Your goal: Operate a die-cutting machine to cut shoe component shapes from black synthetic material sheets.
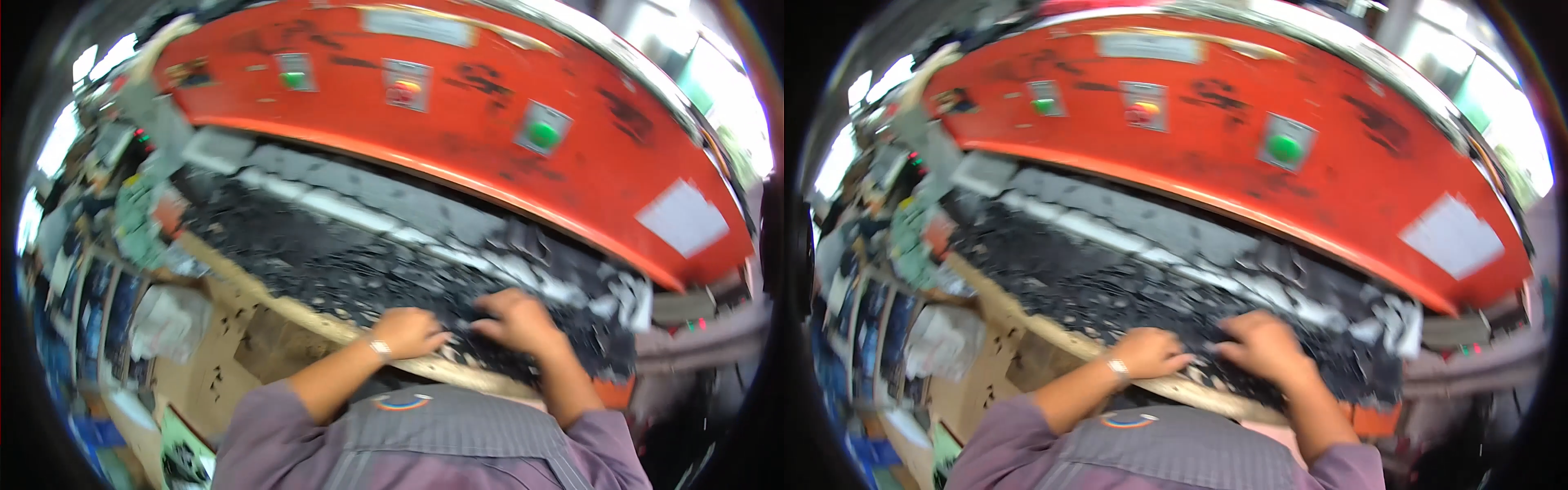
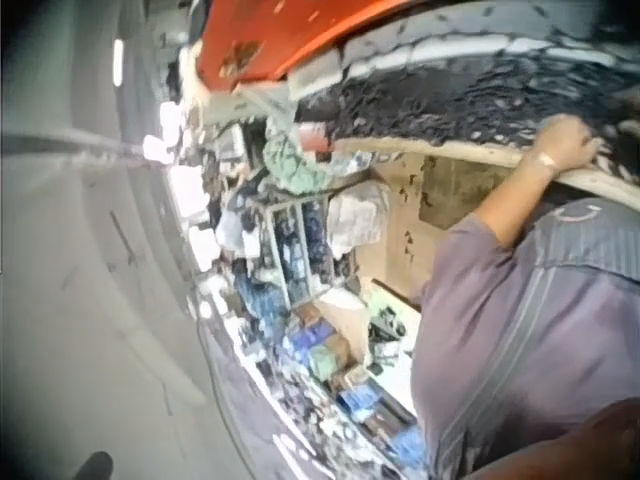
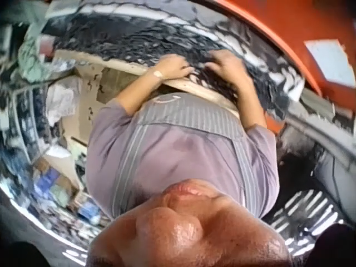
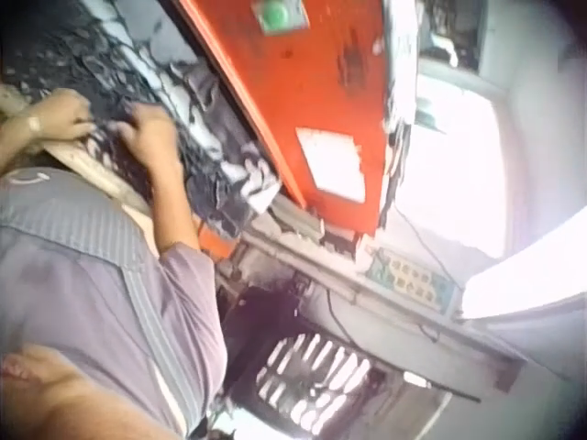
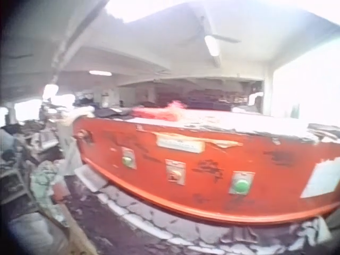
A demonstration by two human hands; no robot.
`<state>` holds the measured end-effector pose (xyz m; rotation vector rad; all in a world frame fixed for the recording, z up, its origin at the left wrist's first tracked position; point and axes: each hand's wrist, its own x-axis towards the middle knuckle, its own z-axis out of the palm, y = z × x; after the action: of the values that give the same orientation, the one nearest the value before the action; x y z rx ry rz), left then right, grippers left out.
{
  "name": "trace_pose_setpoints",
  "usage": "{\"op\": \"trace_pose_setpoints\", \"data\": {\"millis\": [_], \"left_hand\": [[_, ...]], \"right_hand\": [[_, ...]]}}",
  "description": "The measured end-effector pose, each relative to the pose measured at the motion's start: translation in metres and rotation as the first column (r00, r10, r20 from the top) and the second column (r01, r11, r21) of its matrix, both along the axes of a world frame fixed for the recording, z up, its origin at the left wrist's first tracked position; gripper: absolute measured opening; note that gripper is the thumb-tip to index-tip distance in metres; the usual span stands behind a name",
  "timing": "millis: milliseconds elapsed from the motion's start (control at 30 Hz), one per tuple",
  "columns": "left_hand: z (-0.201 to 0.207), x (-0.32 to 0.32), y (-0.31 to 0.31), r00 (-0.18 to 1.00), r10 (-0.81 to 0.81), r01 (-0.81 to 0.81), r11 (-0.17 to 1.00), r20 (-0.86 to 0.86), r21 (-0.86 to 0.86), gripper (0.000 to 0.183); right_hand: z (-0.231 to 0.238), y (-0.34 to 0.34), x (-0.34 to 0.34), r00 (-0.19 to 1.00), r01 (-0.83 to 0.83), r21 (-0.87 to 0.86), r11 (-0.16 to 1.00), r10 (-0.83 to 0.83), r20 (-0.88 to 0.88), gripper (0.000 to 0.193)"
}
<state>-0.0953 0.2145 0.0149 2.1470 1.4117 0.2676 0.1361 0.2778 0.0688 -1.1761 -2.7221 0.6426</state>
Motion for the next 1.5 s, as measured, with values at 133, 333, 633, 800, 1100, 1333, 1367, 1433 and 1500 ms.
{"op": "trace_pose_setpoints", "data": {"millis": [133,333,633,800,1100,1333,1367,1433,1500], "left_hand": [[-0.049,0.037,0.026,0.97,0.18,-0.233,0.879,0.162,0.416,0.04],[-0.031,0.049,-0.015,0.988,-0.028,0.004,0.989,-0.153,-0.151,0.066],[-0.014,0.095,-0.013,0.691,0.244,-0.41,0.907,0.68,0.091,0.075],[-0.018,0.105,-0.029,0.558,0.016,-0.371,0.899,0.83,0.233,0.072],[-0.047,0.085,-0.097,0.548,0.578,-0.751,0.659,0.605,0.051,0.037],[-0.104,-0.035,-0.282,-0.756,0.212,-0.653,-0.296,0.619,-0.697,0.049],[-0.108,-0.045,-0.323,-0.746,0.096,-0.638,-0.39,0.659,-0.665,0.048],[-0.121,-0.068,-0.428,-0.817,-0.002,-0.416,-0.689,0.576,-0.594,0.053],[-0.126,-0.078,-0.493,-0.52,-0.411,-0.474,-0.591,0.749,-0.653,0.067]], "right_hand": [[-0.014,0.073,0.041,0.985,0.156,0.304,0.94,-0.172,0.029,0.083],[-0.046,0.115,0.082,0.997,0.04,0.246,0.968,-0.056,0.055,0.094],[-0.031,0.036,0.065,0.741,-0.081,-0.348,0.934,-0.177,-0.647,0.061],[-0.016,-0.014,0.051,0.82,-0.212,-0.215,0.953,0.054,-0.569,0.052],[-0.05,-0.025,0.052,0.888,0.027,-0.395,0.918,-0.203,-0.413,0.048],[-0.107,0.055,0.113,0.935,-0.349,0.102,0.932,0.338,0.108,0.042],[-0.088,0.048,0.111,0.932,-0.352,-0.03,0.936,0.353,0.087,0.033],[-0.079,0.051,0.118,0.948,-0.315,-0.383,0.868,0.307,-0.085,0.028],[-0.068,0.047,0.115,0.952,-0.297,-0.397,0.869,0.304,-0.047,0.027]]}}
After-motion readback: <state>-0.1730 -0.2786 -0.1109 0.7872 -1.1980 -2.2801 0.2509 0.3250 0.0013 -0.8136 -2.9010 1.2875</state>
